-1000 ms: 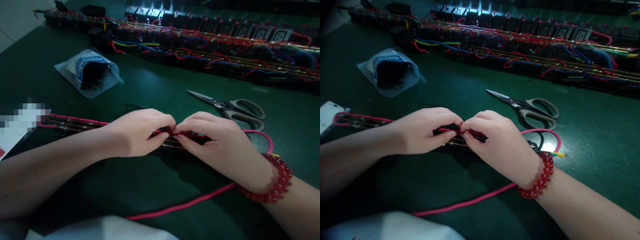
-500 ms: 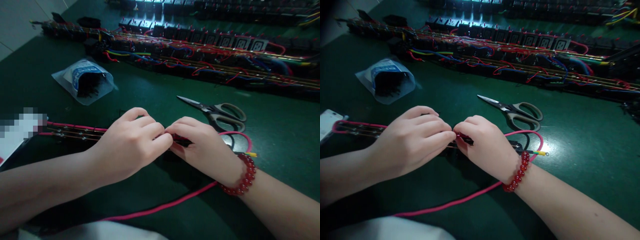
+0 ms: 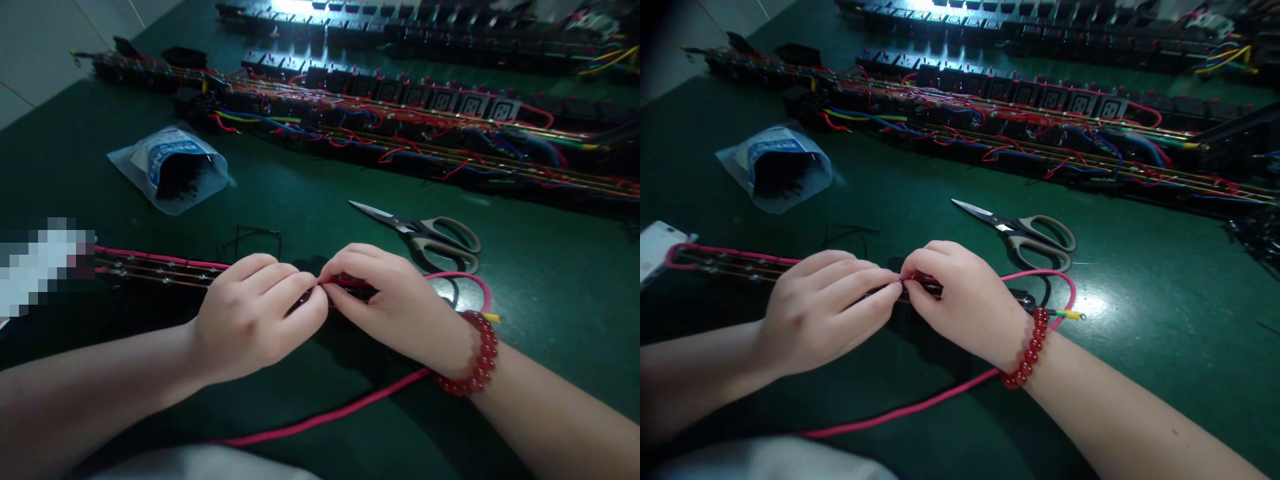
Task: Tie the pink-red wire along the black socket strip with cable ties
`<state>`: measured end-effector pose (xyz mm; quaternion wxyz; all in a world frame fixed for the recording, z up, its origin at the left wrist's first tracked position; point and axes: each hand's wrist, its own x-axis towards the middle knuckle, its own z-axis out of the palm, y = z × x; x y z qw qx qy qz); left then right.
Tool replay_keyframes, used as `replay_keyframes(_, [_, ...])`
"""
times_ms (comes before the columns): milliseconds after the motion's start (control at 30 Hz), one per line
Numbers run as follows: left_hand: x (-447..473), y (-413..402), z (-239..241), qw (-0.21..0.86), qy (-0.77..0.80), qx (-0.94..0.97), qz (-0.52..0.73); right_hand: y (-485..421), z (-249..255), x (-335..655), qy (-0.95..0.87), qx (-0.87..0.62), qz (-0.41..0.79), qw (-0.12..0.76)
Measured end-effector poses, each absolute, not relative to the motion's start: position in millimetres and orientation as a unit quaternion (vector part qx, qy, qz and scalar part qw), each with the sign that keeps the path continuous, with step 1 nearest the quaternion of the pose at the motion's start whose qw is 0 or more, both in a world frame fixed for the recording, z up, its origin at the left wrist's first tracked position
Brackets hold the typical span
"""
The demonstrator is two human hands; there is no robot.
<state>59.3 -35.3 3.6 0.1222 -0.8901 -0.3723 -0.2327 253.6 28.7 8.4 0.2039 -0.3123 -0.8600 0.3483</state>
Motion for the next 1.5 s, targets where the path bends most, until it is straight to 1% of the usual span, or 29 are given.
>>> replay_keyframes(233, [54.3,-32.8,0.9,0.095,-0.352,-0.896,-0.254,28.5,7.7,253.7,-0.863,-0.317,0.337,0.202])
replay_keyframes(533, [52.5,-32.2,0.6,0.105,-0.345,-0.901,-0.242,27.3,8.7,252.0,-0.876,-0.316,0.306,0.197])
replay_keyframes(933, [51.5,-30.9,-2.1,0.083,-0.343,-0.900,-0.257,27.0,9.6,252.7,-0.880,-0.308,0.300,0.202])
replay_keyframes(1500, [52.8,-32.2,-0.1,0.119,-0.343,-0.896,-0.254,26.2,9.7,252.4,-0.879,-0.317,0.298,0.196])
